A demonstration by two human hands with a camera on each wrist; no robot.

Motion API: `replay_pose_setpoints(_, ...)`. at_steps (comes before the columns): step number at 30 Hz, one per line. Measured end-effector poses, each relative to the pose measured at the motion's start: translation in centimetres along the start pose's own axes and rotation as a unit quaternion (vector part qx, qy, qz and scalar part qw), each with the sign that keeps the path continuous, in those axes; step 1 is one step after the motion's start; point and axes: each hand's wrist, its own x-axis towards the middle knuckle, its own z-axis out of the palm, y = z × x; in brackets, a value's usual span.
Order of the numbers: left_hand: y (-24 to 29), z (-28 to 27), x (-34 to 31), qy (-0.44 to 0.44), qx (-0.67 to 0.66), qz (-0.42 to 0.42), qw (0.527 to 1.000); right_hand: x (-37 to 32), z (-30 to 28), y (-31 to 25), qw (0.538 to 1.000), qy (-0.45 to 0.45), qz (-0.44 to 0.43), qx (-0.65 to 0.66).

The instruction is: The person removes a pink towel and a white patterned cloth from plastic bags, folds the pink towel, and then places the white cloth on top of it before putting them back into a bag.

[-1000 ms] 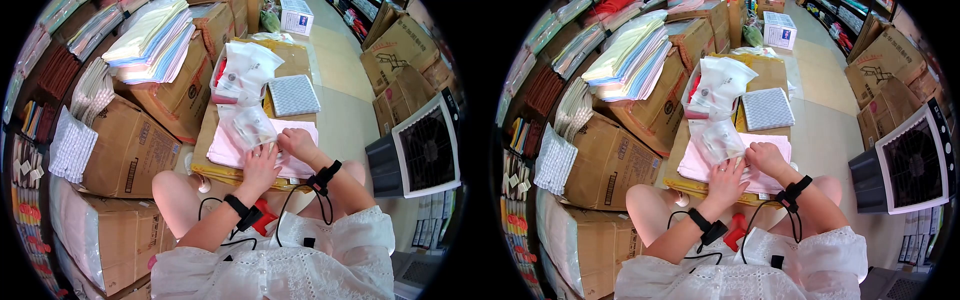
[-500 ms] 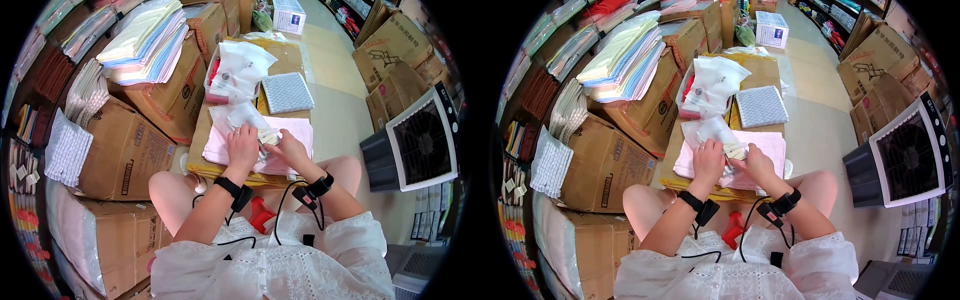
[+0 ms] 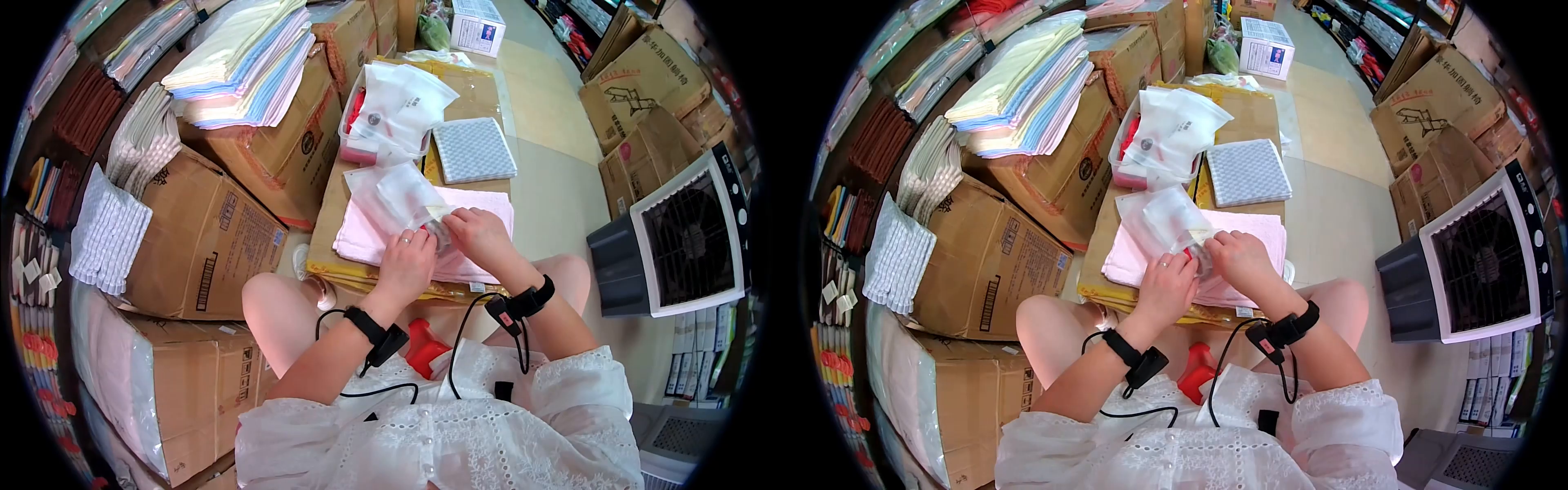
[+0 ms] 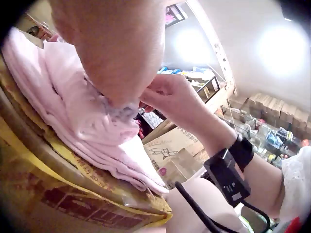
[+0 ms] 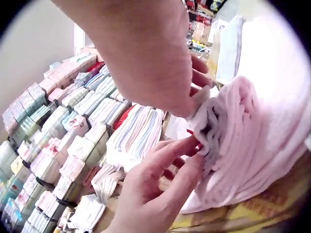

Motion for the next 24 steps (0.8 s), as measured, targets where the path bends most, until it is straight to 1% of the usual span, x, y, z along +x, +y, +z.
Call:
replay_pose_setpoints(2, 0.2, -0.1, 0.1, -0.061, 0.044, -0.008, 0.997, 0.1, -0.2, 0.5, 0.997, 0.008, -0.025, -0.079)
replay_pose_setpoints(3, 0.2, 0.2, 0.0, -0.060, 0.045, -0.009, 0.997, 0.1, -0.5, 0.5, 0.997, 0.008, -0.026, -0.079)
replay_pose_setpoints(5, 0.1, 1.0, -0.1, -0.030, 0.085, 0.037, 0.995, 0.1, -1.0, 0.3, 0.994, 0.061, -0.015, -0.094)
replay_pose_setpoints(6, 0.3, 1.3, -0.1, -0.030, 0.085, 0.037, 0.995, 0.1, -1.0, 0.2, 0.994, 0.061, -0.015, -0.094)
replay_pose_setpoints(8, 0.8, 2.0, 0.0, -0.002, 0.105, 0.047, 0.993, 0.1, -0.8, -0.2, 0.989, 0.110, -0.016, -0.096)
replay_pose_setpoints(9, 1.0, 1.9, 0.2, -0.003, 0.105, 0.046, 0.993, 0.1, -0.8, -0.4, 0.989, 0.109, -0.016, -0.095)
replay_pose_setpoints(11, 1.5, 1.8, 0.4, 0.033, 0.153, 0.036, 0.987, 0.2, -0.7, -0.6, 0.990, 0.132, -0.030, -0.049)
replay_pose_setpoints(12, 1.6, 1.8, 0.4, 0.032, 0.152, 0.036, 0.987, 0.1, -0.7, -0.6, 0.990, 0.131, -0.028, -0.048)
replay_pose_setpoints(14, 1.8, 1.7, 0.2, -0.059, 0.132, 0.010, 0.989, -0.2, -0.5, -0.6, 0.993, 0.092, -0.066, 0.025)
replay_pose_setpoints(15, 1.7, 1.8, 0.1, -0.060, 0.132, 0.010, 0.989, -0.4, -0.4, -0.5, 0.993, 0.091, -0.066, 0.026)
replay_pose_setpoints(17, 1.4, 2.2, 0.3, -0.087, 0.103, -0.003, 0.991, -0.6, -0.4, -0.1, 0.991, 0.079, -0.056, 0.087)
replay_pose_setpoints(18, 1.4, 2.1, 0.5, -0.087, 0.103, -0.003, 0.991, -0.7, -0.4, 0.1, 0.992, 0.079, -0.056, 0.087)
replay_pose_setpoints(20, 1.4, 1.9, 0.8, -0.062, 0.104, -0.002, 0.993, -0.6, -0.6, 0.6, 0.996, 0.035, -0.017, 0.077)
replay_pose_setpoints(21, 1.5, 1.5, 0.9, -0.061, 0.105, -0.002, 0.993, -0.5, -0.5, 0.7, 0.996, 0.036, -0.017, 0.076)
replay_pose_setpoints(23, 1.7, 0.4, 1.2, -0.115, 0.048, -0.002, 0.992, -0.1, -0.2, 0.8, 0.998, 0.038, -0.021, 0.051)
replay_pose_setpoints(24, 1.3, 0.5, 1.1, -0.115, 0.050, -0.001, 0.992, 0.1, -0.1, 0.9, 0.998, 0.040, -0.021, 0.051)
